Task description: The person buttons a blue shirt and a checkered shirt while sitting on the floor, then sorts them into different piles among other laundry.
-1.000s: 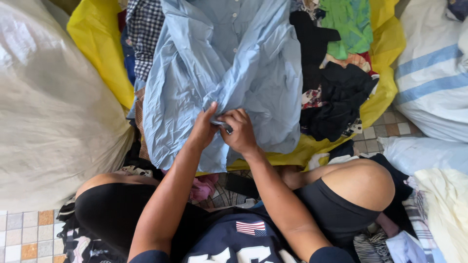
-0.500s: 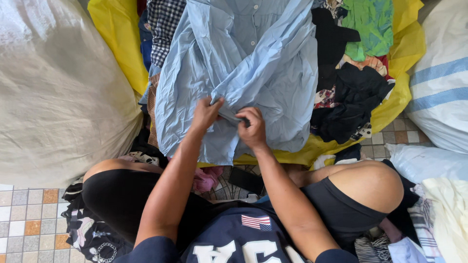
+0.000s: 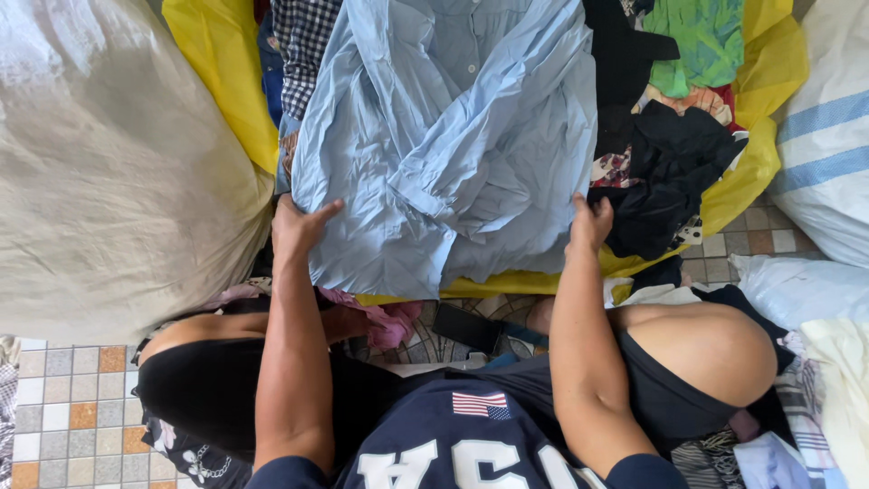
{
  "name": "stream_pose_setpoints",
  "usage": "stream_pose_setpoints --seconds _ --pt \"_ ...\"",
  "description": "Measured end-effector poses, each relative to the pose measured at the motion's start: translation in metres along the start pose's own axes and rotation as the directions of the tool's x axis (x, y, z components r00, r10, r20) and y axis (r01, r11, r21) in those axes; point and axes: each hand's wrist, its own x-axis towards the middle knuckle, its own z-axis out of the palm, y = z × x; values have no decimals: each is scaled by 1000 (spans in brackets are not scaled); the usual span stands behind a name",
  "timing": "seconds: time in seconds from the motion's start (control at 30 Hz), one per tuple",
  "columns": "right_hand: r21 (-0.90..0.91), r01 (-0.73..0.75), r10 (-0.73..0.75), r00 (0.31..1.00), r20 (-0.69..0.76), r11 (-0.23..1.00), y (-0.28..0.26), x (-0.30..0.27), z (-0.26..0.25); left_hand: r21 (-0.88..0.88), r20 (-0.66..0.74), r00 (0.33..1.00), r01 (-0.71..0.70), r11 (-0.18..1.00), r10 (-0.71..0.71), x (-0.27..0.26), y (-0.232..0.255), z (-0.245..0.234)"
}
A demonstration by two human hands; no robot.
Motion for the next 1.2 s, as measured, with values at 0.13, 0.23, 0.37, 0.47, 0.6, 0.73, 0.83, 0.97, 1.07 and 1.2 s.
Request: stream_pose_setpoints --seconds 0.13,0.23,0.37,0.47,0.6,0.73,0.83,0.97,1.07,1.2 --pt "-365 31 -19 999 36 930 8 -4 -10 42 3 1000 22 999 -22 -2 -12 -9" --pt "-446 142 -127 990 63 884 19 -11 -18 106 -19 999 -33 994 35 -7 -17 -9" --pt "-517 160 -73 980 185 841 23 -26 -18 109 -50 974 -214 971 220 -9 -11 -3" --pt "-657 212 37 938 344 723 20 -15 -18 138 110 991 -87 987 72 -6 -10 7" --pt "-728 139 89 960 266 672 5 -1 -13 199 129 991 -44 979 18 14 -11 -4" --pt "-386 322 -176 913 367 865 -23 12 -40 210 73 982 -187 960 175 18 -20 -32" --pt "-408 222 1 877 480 885 -44 10 -59 152 328 943 -103 983 48 -21 8 -68" --pt "-166 -47 144 759 636 985 -84 5 -95 -273 599 768 -70 960 226 -78 75 -110" --pt "33 -81 43 780 624 996 -118 -5 -113 -458 639 657 -92 884 399 -58 46 -114" --pt "262 -67 -97 818 567 963 -141 16 -91 -458 536 711 -207 865 454 -11 48 -108"
